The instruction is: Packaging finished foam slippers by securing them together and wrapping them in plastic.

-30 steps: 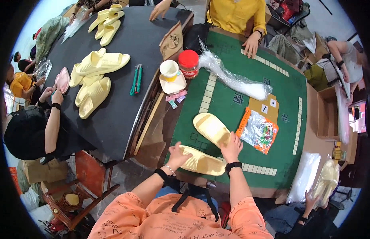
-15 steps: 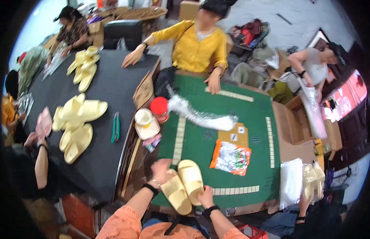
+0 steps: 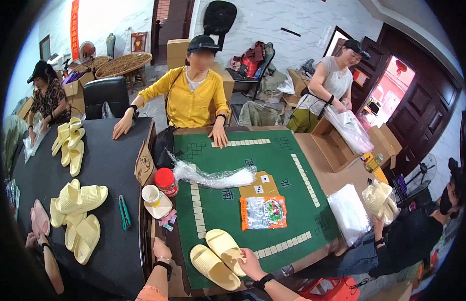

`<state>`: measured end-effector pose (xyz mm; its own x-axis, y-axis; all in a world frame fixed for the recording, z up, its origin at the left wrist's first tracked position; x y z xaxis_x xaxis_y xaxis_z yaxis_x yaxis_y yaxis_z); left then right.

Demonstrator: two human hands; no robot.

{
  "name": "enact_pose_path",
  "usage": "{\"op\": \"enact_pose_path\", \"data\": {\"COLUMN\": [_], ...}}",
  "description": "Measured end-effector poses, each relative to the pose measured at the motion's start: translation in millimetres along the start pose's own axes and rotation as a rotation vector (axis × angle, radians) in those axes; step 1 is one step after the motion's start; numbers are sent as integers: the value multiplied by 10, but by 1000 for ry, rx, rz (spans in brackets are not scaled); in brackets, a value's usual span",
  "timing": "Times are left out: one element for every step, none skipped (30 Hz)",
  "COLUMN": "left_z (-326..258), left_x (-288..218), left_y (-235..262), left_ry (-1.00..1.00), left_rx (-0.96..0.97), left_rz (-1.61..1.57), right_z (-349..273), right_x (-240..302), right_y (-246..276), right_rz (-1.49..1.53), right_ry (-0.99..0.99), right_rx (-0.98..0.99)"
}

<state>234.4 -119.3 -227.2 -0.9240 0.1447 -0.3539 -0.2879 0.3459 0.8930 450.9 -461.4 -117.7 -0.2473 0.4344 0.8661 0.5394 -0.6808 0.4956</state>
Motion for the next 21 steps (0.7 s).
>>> {"op": "enact_pose_path", "data": {"left_z": [-35,-77,-126,-158,10,-55,55,156,84,-44,-38,-58,-56,-51,-50,-39,-57,-51,-39,-32,-23], "left_x": [-18,-62,-105,-123,235,22,140,282,224,-90,-5,18,-33,-52,-146,-147,-98,-36,48,136,127], "left_y": [21,45,115,192,46,-34,-142,-265,-219,-126,-75,-60,-70,-87,-38,-89,-53,-33,-75,-102,-127], "left_ry": [69,60,54,51,66,48,121,207,260,270,280,318,306,298,246,252,255,261,259,261,221], "left_rx": [-1,-5,-59,-115,-318,-284,-279,-270,-247,-206,-223,-233,-226,-218,-231,-133,-110,-88,-87,-89,-68], "left_rz": [-157,-154,-112,-72,57,179,190,197,208,209,306,279,331,385,468,471,467,461,435,409,414], "right_z": [38,51,72,32,52,84,74,44,10,-66,-129,-197,-246,-320,-350,-400,-442,-458,-486,-518,-510], "right_x": [46,133,214,261,422,437,418,444,385,387,405,436,360,364,304,261,298,339,310,379,450], "right_y": [1,-22,-12,23,-93,-23,-70,-121,-141,26,-29,3,-14,-3,-2,2,-27,-53,-92,-139,-125], "right_rz": [-13,-22,8,12,12,-18,-26,3,-18,-36,27,-31,-87,-87,-51,-82,-77,-71,-49,-52,-83], "right_ry": [26,51,39,46,102,134,130,173,104,131,53,118,106,67,79,109,97,86,31,50,75], "right_rx": [5,16,31,25,78,81,111,133,189,124,144,101,146,145,156,156,180,206,240,282,267]}}
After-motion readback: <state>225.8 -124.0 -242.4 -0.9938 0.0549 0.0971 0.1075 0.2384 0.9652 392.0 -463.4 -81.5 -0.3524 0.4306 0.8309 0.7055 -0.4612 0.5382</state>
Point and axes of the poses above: each hand's wrist, its own z-axis towards the middle knuckle, its own y-axis out of the back of the hand, x = y × z, the point moved 10 cm from there along z, towards the middle knuckle, and after that the axes turned 9 degrees about z, right-handed, at the moved point
